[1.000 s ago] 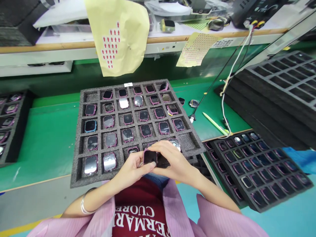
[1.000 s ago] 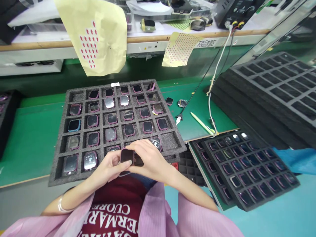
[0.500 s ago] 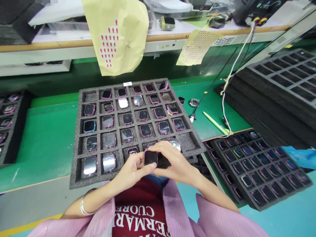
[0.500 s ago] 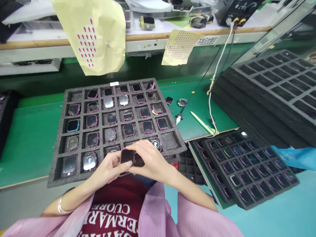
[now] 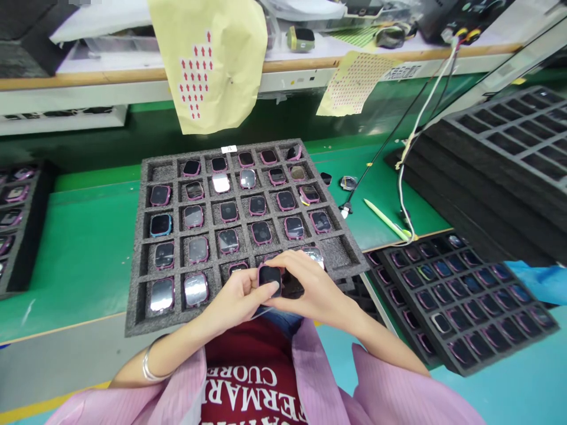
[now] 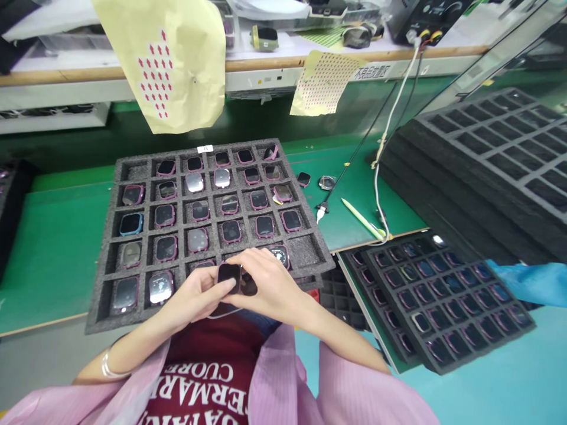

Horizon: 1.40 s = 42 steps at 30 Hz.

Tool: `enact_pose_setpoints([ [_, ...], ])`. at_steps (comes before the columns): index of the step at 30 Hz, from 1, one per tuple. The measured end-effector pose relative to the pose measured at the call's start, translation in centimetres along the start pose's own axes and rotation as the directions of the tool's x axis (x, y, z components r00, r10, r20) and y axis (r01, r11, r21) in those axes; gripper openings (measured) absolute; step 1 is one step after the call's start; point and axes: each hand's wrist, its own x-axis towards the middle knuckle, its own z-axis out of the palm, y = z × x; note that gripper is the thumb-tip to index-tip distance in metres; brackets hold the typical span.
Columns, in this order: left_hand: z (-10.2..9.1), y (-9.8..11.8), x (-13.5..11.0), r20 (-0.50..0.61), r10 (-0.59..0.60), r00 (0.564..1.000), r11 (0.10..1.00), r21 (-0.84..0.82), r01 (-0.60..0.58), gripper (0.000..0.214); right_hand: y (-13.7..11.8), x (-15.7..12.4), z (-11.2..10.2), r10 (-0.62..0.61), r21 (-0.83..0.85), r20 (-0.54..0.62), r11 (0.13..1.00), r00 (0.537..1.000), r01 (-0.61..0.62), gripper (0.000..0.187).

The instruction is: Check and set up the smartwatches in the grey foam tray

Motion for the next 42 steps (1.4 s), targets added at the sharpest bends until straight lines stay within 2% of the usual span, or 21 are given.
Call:
enact_pose_setpoints([
  [2,-0.1,0.1,-0.2,0.012,0.010,1.000,1.000,0.007,-0.010,0.041,0.0,0.0,0.1,0.000,0.059,-0.017,0.998,1.000,0.001,0.042],
  [5,-0.4,0.0,-0.5,0.048,0.020,0.999,1.000,-0.008,-0.020,0.041,0.4,-0.2,0.2,-0.010,0.264,-0.012,0.964,1.000,0.013,0.050],
  [7,-0.6,-0.1,-0.6,0.084,0.021,0.996,0.999,-0.028,-0.019,0.041,0.7,-0.3,0.3,-0.012,0.426,0.006,0.904,1.000,0.008,0.048],
  [9,-0.8,-0.3,-0.7,0.129,0.044,0.991,0.998,-0.047,-0.039,0.039,0.9,-0.3,0.4,0.016,0.561,0.020,0.827,1.000,-0.024,0.037],
  [13,-1.2,-0.8,-0.8,0.175,0.093,0.980,0.996,-0.025,-0.090,0.037,1.2,-0.1,0.8,0.058,0.730,0.051,0.679,0.997,-0.077,0.026],
  [17,-1.6,-1.1,-0.9,0.211,0.118,0.970,0.992,0.022,-0.125,0.037,1.6,0.6,1.0,-0.030,0.844,0.098,0.533,0.995,-0.067,0.027],
  [20,-1.6,-1.0,-1.0,0.226,0.135,0.965,0.990,0.010,-0.141,0.037,1.7,0.8,1.0,-0.053,0.865,0.122,0.496,0.991,-0.080,0.028],
  [24,-1.5,-0.5,-1.0,0.225,0.137,0.965,0.988,0.035,-0.148,0.036,1.7,0.8,0.9,-0.016,0.877,0.150,0.464,0.989,-0.126,0.036],
  [28,-1.3,0.1,-1.2,0.213,0.125,0.969,0.988,0.063,-0.141,0.037,1.7,0.7,0.8,0.003,0.866,0.172,0.476,0.985,-0.153,0.036],
  [35,-1.1,-0.1,-1.3,0.188,0.104,0.977,0.990,0.078,-0.120,0.035,1.9,0.9,0.7,-0.015,0.849,0.155,0.514,0.988,-0.125,0.033],
  [38,-0.7,-0.2,-1.1,0.131,0.112,0.985,0.990,0.076,-0.123,0.032,1.6,0.7,-0.1,-0.046,0.751,0.149,0.655,0.988,-0.083,0.037],
  [42,0.0,-0.1,-1.0,0.042,0.154,0.987,0.986,0.061,-0.156,0.029,0.5,0.0,-1.3,-0.074,0.458,0.149,0.889,0.986,-0.002,0.064],
])
